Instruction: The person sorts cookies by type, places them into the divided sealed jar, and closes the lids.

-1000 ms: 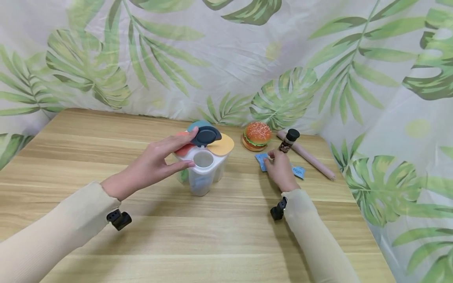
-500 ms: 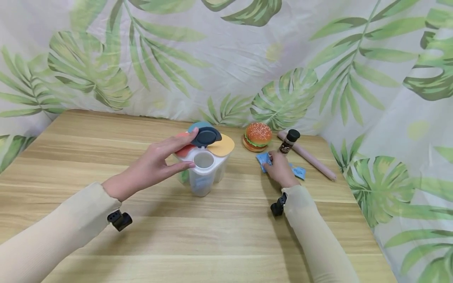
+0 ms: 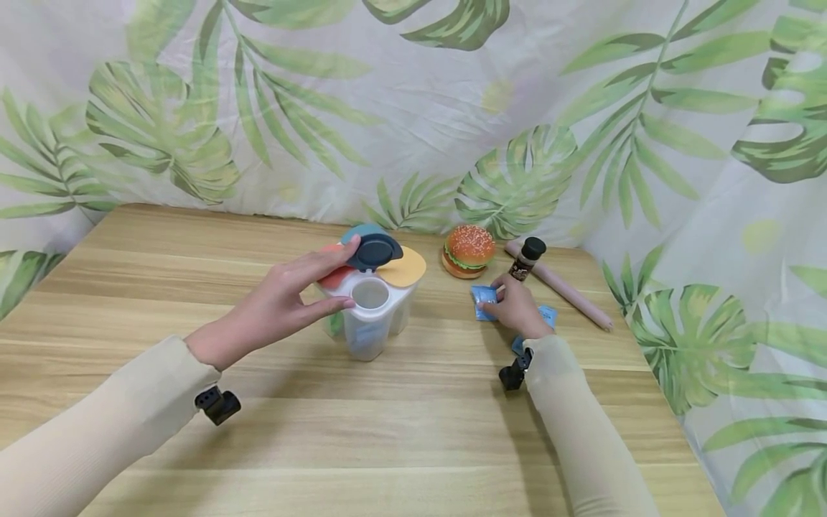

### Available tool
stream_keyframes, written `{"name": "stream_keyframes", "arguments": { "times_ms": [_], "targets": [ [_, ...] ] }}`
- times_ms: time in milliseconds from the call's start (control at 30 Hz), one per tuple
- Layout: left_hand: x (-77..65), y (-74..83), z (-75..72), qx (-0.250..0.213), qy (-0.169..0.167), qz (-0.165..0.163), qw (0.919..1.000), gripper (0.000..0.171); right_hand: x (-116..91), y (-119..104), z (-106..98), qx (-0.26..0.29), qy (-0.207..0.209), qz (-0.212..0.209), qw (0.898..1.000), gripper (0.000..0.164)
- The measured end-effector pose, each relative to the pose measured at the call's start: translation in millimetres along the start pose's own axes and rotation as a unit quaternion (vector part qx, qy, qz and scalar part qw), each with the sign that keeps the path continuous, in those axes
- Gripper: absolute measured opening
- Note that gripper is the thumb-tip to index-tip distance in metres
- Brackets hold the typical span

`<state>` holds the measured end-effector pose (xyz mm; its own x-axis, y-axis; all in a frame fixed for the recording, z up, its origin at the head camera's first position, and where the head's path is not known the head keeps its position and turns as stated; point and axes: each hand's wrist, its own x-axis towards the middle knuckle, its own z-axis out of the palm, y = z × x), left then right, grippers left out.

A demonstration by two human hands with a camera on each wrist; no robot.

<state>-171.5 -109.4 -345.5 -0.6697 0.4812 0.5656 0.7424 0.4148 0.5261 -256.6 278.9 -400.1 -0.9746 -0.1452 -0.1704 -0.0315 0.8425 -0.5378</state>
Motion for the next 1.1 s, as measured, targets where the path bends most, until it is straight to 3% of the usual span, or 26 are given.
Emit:
{"name": "stream_keyframes", "arguments": {
  "times_ms": [267,800,1100],
  "targets": [
    [-0.7,-0.6,1.3,0.001,0.0,0.002,1.0,0.085,-0.9,2.7,-1.9,0.034,-0.012,0.012,0.999,0.044],
    [-2.3,-1.1,2.3,0.006,0.003,-0.002,1.0,0.085,-8.2,1.8,-1.8,0.055,0.026,-0.06,0.996,0.026],
    [-1.1,-1.1,1.6,0.004,-0.001,0.003,1.0,0.085,-20.2,-29.1,-13.4,0.163,0.017,-0.124,0.979,0.032]
  ]
}}
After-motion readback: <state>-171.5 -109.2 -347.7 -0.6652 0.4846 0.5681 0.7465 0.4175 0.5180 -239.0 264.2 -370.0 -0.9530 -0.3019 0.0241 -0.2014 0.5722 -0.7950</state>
